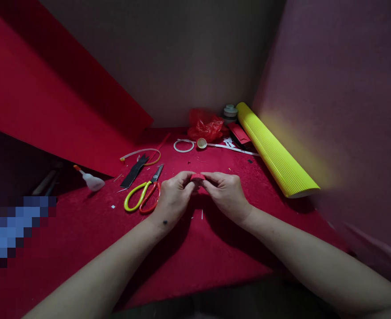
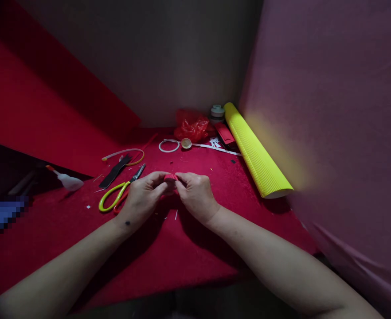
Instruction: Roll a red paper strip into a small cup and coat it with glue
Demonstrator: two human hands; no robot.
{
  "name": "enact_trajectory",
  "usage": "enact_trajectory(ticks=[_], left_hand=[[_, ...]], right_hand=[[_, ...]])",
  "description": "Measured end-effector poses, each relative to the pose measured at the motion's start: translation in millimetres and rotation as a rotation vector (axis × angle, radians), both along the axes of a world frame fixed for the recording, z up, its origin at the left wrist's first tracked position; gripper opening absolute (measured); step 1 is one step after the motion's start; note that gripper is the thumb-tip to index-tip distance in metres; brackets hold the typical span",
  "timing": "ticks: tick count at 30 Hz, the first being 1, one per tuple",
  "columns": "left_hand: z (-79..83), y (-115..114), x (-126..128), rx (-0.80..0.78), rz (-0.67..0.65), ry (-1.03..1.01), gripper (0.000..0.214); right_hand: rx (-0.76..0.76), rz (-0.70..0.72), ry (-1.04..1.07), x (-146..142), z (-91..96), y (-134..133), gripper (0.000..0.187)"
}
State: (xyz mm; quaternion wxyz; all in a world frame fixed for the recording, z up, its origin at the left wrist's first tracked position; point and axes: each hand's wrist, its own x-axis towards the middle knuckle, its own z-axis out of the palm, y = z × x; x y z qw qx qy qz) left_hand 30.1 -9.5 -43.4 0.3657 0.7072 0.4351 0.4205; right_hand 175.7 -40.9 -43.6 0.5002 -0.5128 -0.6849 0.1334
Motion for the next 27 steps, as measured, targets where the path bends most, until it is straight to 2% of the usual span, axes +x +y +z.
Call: enact_trajectory(ticks=[4, 8, 12, 15, 18, 23, 27], left_hand=[[0.0, -1, -3, 0.057, 0.025, 0.033, 0.02], [-0.9, 0, -3, 0.06, 0.001, 0.022, 0.02], [-0.7, 0, -3, 0.133, 0.052, 0.062, 0.018], [1.2, 0, -3, 0.165, 0.046, 0.052, 0.02], [4.8, 0, -3, 0.202, 0.044, 0.039, 0.021], [11.8, 1, -7, 0.319, 0.09, 0.053, 0.023], [12.5, 4, -11, 0.344, 0.073, 0.02, 0.022]], right_hand=[[0.127, -0.07, -0.117, -1, -1.7, 0, 0.021], [0.091, -0.049, -0.051, -1, -3.8, 1, 0.019], [0.179, -0.085, -0.243, 0, -5.9, 2, 0.022], [0.239, -0.084, -0.291, -1, -5.4, 2, 0.028], [0.257, -0.096, -0.293, -3, -2.0, 4, 0.029], [0.294, -0.029, -0.337, -7, 8.6, 10, 0.028], [0.311, -0.037, -0.289, -9, 16.4, 14, 0.025]])
